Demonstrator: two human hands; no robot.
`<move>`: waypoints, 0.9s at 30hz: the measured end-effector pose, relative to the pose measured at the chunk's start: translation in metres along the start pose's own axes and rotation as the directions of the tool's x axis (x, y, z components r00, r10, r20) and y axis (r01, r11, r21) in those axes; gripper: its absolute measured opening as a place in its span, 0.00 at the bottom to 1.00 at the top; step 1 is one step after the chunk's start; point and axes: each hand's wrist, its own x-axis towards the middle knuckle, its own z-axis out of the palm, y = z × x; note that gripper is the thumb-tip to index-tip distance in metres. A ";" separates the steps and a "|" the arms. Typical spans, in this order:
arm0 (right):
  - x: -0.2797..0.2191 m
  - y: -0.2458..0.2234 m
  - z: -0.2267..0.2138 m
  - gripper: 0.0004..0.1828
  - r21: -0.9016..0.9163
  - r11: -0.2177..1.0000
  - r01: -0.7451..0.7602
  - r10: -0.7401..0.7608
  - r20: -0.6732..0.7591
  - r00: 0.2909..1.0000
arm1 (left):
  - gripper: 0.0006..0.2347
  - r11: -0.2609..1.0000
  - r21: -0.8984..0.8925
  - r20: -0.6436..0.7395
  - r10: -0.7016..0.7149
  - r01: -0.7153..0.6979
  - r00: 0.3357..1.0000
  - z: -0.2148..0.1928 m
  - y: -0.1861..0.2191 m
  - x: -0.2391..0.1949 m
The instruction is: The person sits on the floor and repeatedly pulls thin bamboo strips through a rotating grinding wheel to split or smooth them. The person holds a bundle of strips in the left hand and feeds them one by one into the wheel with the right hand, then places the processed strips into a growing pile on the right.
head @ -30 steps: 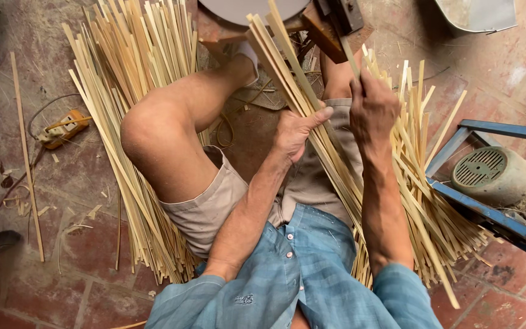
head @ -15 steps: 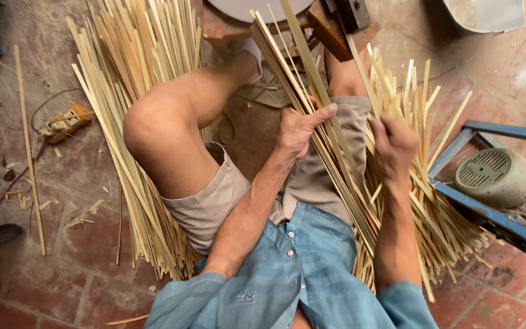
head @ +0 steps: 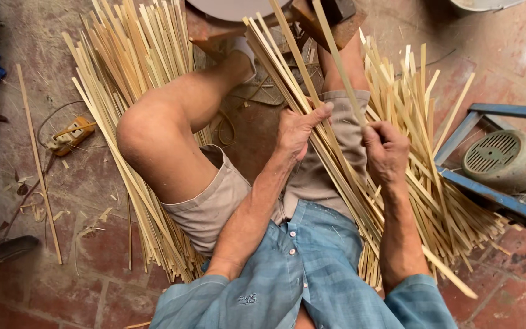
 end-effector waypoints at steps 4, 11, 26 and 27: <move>0.016 0.015 -0.011 0.08 -0.207 0.976 -0.074 0.070 -0.026 0.997 | 0.08 0.996 -0.038 -0.029 -0.086 0.085 0.996 -0.003 -0.008 0.001; 0.020 -0.003 -0.022 0.13 -0.260 0.966 -0.004 0.011 0.026 1.000 | 0.09 0.988 -0.039 -0.051 -0.149 0.147 0.988 -0.001 -0.003 0.002; 0.147 0.004 0.057 0.13 -0.286 0.898 0.335 -0.356 -0.021 0.934 | 0.10 0.995 -0.060 -0.027 -0.083 0.081 0.996 0.001 -0.007 0.005; 0.141 0.003 0.056 0.12 -0.287 0.898 0.332 -0.354 -0.024 0.935 | 0.10 0.995 -0.059 -0.026 -0.086 0.084 0.996 0.000 -0.008 0.005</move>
